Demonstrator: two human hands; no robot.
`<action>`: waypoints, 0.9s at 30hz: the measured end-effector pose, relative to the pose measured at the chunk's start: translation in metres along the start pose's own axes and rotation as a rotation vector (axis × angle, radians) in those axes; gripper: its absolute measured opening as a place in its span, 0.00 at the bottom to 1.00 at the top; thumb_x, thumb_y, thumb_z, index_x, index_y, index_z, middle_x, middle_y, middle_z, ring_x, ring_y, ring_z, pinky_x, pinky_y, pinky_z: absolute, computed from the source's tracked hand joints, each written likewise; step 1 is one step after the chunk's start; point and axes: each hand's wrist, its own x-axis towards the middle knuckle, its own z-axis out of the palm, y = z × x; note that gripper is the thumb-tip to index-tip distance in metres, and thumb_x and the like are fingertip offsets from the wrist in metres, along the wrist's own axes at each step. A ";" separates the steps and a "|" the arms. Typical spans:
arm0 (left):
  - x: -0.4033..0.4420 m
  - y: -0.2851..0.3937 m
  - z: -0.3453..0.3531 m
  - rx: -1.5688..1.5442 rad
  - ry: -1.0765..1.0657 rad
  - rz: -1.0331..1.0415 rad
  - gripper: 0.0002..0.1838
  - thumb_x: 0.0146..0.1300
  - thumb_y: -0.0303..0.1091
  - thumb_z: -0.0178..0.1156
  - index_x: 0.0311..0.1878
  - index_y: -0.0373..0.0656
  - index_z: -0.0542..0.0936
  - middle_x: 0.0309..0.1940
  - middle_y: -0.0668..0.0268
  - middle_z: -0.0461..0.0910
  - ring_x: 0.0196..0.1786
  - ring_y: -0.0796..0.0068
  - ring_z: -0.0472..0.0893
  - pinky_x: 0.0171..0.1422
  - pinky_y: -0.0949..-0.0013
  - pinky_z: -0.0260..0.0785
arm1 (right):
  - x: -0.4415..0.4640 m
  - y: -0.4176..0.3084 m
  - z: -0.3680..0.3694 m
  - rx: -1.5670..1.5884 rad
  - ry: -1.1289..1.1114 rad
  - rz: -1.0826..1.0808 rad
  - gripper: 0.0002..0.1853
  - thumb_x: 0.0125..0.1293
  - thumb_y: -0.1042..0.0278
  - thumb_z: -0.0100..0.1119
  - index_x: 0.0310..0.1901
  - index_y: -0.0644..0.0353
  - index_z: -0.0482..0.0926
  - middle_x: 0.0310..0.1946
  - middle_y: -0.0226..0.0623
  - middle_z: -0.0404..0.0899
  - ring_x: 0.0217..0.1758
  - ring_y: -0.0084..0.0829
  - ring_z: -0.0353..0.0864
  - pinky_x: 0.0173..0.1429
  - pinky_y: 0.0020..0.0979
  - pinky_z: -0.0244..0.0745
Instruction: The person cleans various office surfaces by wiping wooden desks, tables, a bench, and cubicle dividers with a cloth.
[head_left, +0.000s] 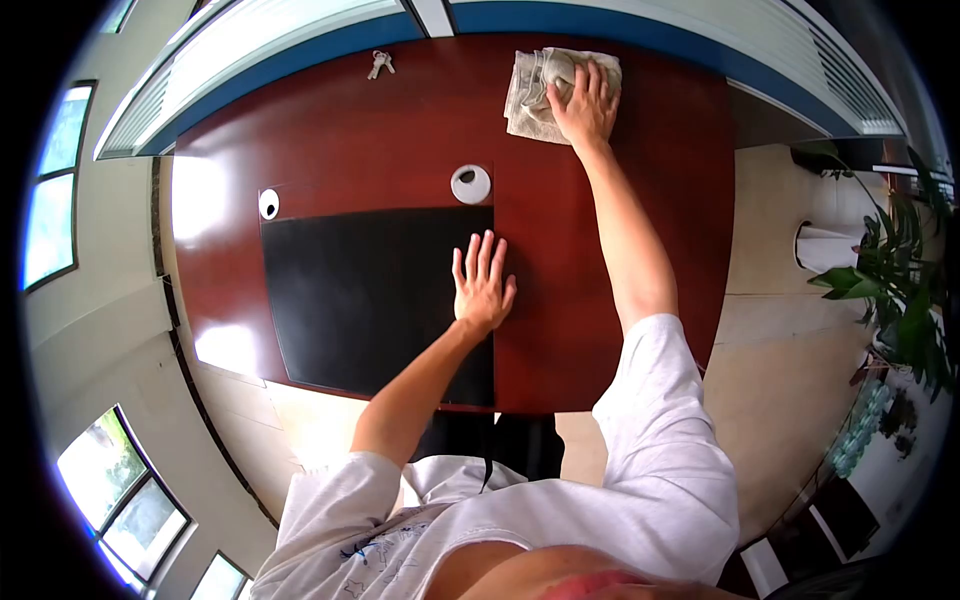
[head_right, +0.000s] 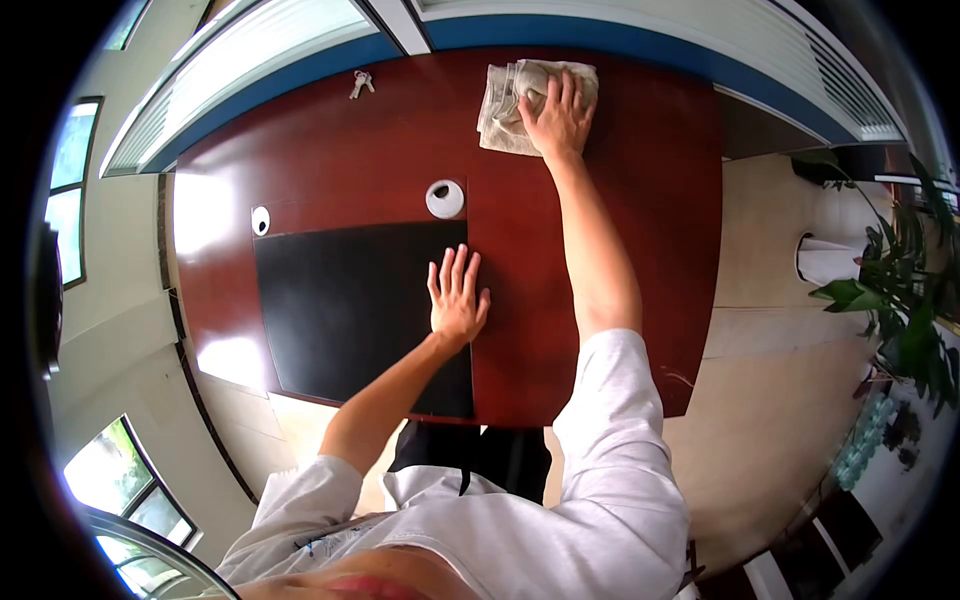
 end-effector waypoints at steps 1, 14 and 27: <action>0.000 0.000 -0.001 0.006 0.025 0.003 0.40 0.73 0.49 0.56 0.84 0.45 0.59 0.87 0.56 0.50 0.89 0.52 0.45 0.88 0.38 0.33 | -0.024 0.008 -0.012 -0.006 0.012 0.006 0.40 0.74 0.31 0.49 0.73 0.56 0.70 0.80 0.42 0.63 0.85 0.45 0.56 0.85 0.63 0.47; -0.007 0.000 0.024 0.031 0.382 0.075 0.32 0.74 0.44 0.56 0.80 0.50 0.67 0.82 0.61 0.63 0.85 0.58 0.57 0.88 0.44 0.43 | -0.516 0.017 -0.269 0.081 -0.283 0.207 0.39 0.74 0.38 0.53 0.74 0.62 0.70 0.80 0.46 0.62 0.87 0.49 0.54 0.87 0.63 0.43; -0.004 0.008 0.009 0.047 0.260 0.029 0.34 0.74 0.39 0.55 0.82 0.49 0.64 0.84 0.61 0.58 0.87 0.57 0.53 0.89 0.46 0.40 | -0.401 0.072 -0.240 -0.040 -0.312 0.241 0.48 0.69 0.38 0.53 0.82 0.63 0.57 0.85 0.50 0.52 0.88 0.49 0.48 0.87 0.64 0.41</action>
